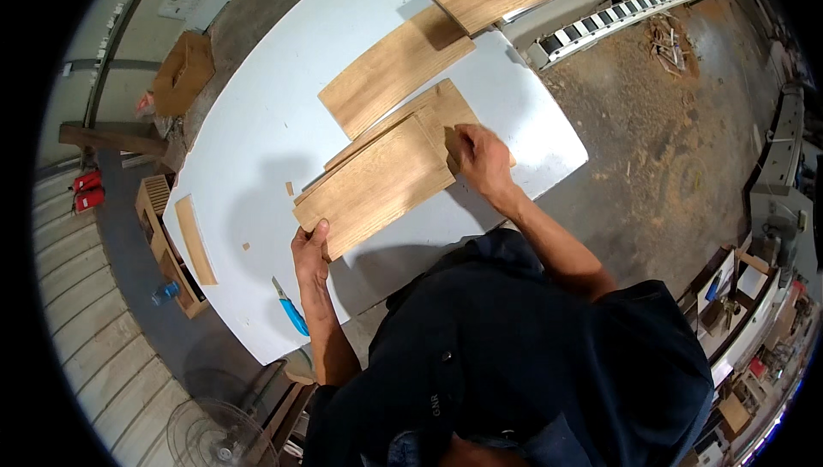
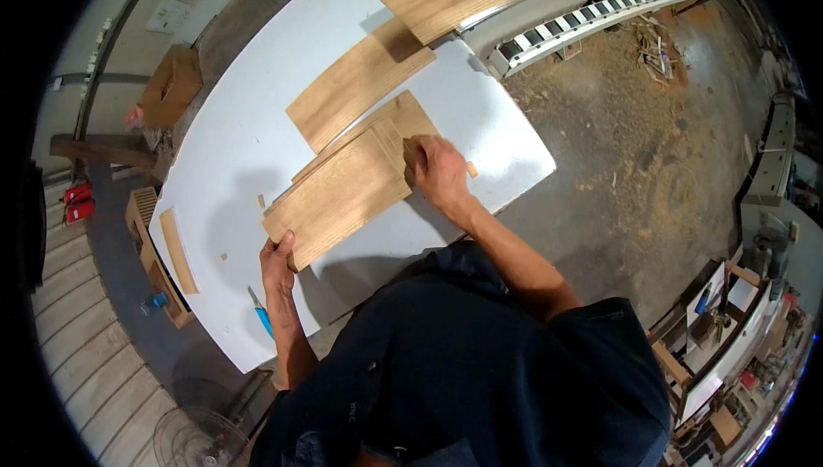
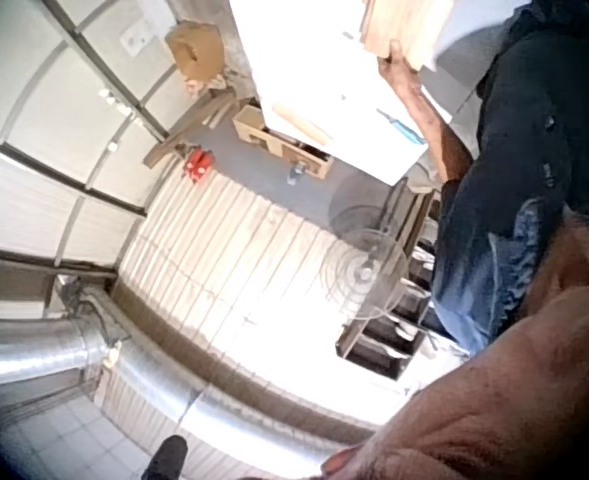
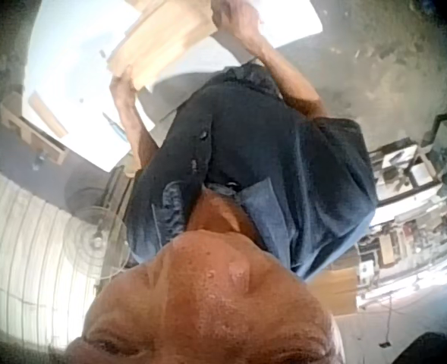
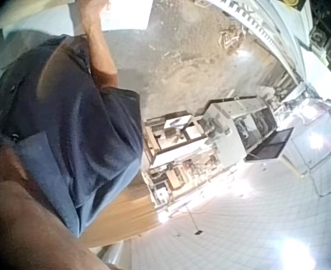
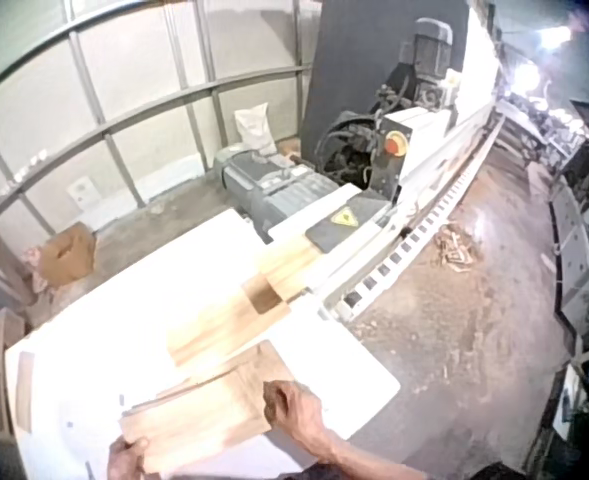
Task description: The person picks up wood planks from a table, aligns them with other planks, and stacks them onto a large pile in a woodworking facility.
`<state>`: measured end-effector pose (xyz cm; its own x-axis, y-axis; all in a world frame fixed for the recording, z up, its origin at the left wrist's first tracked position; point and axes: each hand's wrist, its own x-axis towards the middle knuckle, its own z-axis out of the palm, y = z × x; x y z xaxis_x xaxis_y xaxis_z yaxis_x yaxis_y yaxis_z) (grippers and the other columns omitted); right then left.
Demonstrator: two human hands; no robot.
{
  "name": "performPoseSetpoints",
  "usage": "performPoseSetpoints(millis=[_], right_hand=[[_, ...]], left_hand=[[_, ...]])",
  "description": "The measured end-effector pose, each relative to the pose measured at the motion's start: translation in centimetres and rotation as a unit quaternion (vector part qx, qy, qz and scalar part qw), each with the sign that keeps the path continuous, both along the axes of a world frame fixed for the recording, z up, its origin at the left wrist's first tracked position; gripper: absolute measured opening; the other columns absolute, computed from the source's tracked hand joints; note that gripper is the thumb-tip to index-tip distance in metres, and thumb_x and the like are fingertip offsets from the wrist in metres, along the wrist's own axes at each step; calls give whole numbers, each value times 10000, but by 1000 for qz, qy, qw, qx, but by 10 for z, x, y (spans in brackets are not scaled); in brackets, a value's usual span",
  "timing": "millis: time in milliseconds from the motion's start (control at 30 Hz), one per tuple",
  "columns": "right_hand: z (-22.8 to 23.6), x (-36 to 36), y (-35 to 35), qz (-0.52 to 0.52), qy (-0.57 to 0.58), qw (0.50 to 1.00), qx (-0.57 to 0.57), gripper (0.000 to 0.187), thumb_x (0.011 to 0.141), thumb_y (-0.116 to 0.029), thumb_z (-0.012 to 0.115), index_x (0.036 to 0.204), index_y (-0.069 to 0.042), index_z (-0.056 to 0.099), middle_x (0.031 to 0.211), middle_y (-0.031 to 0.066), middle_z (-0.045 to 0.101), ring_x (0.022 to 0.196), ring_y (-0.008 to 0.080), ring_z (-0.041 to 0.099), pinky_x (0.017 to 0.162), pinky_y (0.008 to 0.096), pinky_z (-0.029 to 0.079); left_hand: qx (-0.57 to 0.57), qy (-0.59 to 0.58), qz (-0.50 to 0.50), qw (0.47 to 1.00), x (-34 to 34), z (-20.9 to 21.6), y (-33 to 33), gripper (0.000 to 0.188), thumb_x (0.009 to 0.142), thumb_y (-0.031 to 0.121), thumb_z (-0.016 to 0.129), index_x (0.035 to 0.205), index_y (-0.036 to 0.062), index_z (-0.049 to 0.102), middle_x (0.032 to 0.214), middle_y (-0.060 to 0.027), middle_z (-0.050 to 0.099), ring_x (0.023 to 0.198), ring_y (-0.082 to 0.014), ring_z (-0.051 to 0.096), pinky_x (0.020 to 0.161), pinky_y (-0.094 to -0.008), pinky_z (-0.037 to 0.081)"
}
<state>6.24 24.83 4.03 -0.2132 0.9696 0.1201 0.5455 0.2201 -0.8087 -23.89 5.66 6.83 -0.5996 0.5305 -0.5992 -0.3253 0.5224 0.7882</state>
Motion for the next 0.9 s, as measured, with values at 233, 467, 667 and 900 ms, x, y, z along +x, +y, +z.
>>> performPoseSetpoints(millis=[233,467,667,900], right_hand=[[-27,4,85,-27,-166,983,80,311,802,-207,690,1071,-60,633,980,147,637,854,292,626,763,446,460],[-32,0,142,-83,-45,996,-7,391,821,-253,665,1140,-36,604,1018,169,631,964,343,607,837,436,484],[-29,-15,166,-32,-83,996,-14,362,799,-254,668,989,54,664,831,246,639,776,347,631,734,401,500],[-26,-39,150,-78,124,981,-129,287,775,-108,630,1010,42,701,811,191,697,774,283,681,725,366,527]], left_hand=[[34,-17,15,999,7,-7,6,470,804,108,779,1189,-55,566,1091,-136,648,969,-206,629,866,-309,503],[-42,211,-113,970,17,4,37,590,866,267,705,1276,-102,497,1202,-219,594,1120,-282,563,1019,-387,404],[-69,259,-249,931,2,16,164,738,871,378,657,1376,-95,400,1352,-264,506,1247,-335,509,1035,-386,391],[-12,256,-140,956,14,13,199,626,829,322,711,1288,-50,503,1240,-270,531,1161,-356,516,980,-395,426]])
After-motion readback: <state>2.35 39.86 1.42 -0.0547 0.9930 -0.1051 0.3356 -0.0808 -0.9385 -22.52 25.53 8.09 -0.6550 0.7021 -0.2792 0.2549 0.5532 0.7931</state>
